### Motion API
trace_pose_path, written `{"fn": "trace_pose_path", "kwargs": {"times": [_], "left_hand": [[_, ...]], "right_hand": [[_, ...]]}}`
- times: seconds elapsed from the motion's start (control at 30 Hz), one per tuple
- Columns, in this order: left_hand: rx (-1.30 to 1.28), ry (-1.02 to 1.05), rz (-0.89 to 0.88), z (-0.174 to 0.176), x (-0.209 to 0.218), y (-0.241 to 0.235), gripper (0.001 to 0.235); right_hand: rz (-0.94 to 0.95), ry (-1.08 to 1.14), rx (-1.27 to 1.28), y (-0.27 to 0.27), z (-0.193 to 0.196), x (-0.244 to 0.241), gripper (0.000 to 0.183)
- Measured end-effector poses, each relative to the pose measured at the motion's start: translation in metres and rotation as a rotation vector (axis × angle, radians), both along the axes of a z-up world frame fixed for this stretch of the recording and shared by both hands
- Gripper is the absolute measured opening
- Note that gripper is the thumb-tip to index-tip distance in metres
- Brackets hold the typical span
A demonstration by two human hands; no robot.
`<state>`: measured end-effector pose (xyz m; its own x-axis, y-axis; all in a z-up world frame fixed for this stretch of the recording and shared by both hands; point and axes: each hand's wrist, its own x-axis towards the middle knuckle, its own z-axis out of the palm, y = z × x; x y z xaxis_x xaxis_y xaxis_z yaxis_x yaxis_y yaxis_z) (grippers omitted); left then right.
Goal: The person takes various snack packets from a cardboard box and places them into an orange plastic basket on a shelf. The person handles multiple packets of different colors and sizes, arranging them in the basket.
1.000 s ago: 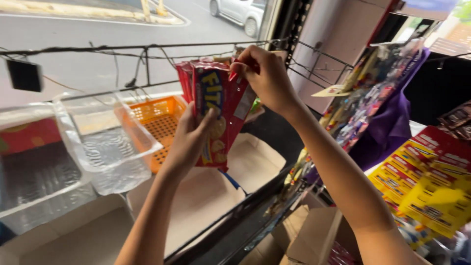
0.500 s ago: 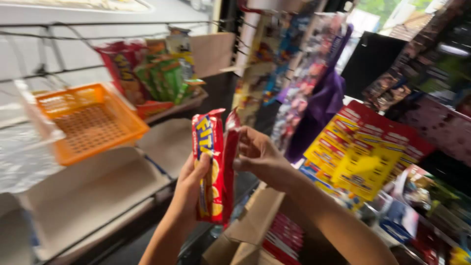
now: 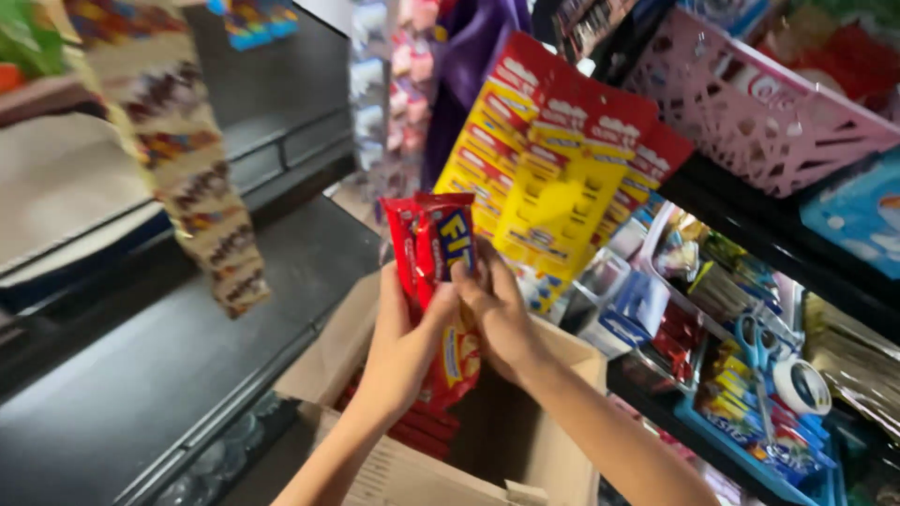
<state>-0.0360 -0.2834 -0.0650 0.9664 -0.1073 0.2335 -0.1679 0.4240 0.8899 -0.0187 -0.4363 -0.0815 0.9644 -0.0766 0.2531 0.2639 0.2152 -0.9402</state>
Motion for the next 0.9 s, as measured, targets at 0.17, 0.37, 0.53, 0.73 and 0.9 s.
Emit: {"fn": "trace_pose_path", "kwargs": {"times": [0.17, 0.37, 0.53, 0.73, 0.9], "left_hand": [[-0.151, 0.021, -0.076, -0.035, 0.008, -0.050, 0.041], [0.365, -0.015, 0.220, -0.114, 0.026, -0.052, 0.054], [0.838, -0.450, 0.658, -0.087, 0.030, -0.026, 0.071], [0.792, -0.190, -0.012, -0.138, 0.042, -0.015, 0.025], [1.557, -0.539, -0.384, -0.267, 0.060, -0.002, 0.034]], "right_hand": [[0.070, 0.204, 0.151, -0.028, 0.002, -0.023, 0.057], [0.338, 0.339, -0.411, -0.078, -0.079, -0.009, 0.061], [0.289, 0.467, -1.226, -0.073, -0.126, 0.005, 0.061], [0.439, 0.307, -1.642, -0.058, -0.265, 0.000, 0.032], [0.785, 0.199, -1.321, -0.087, -0.300, 0.028, 0.043]]}}
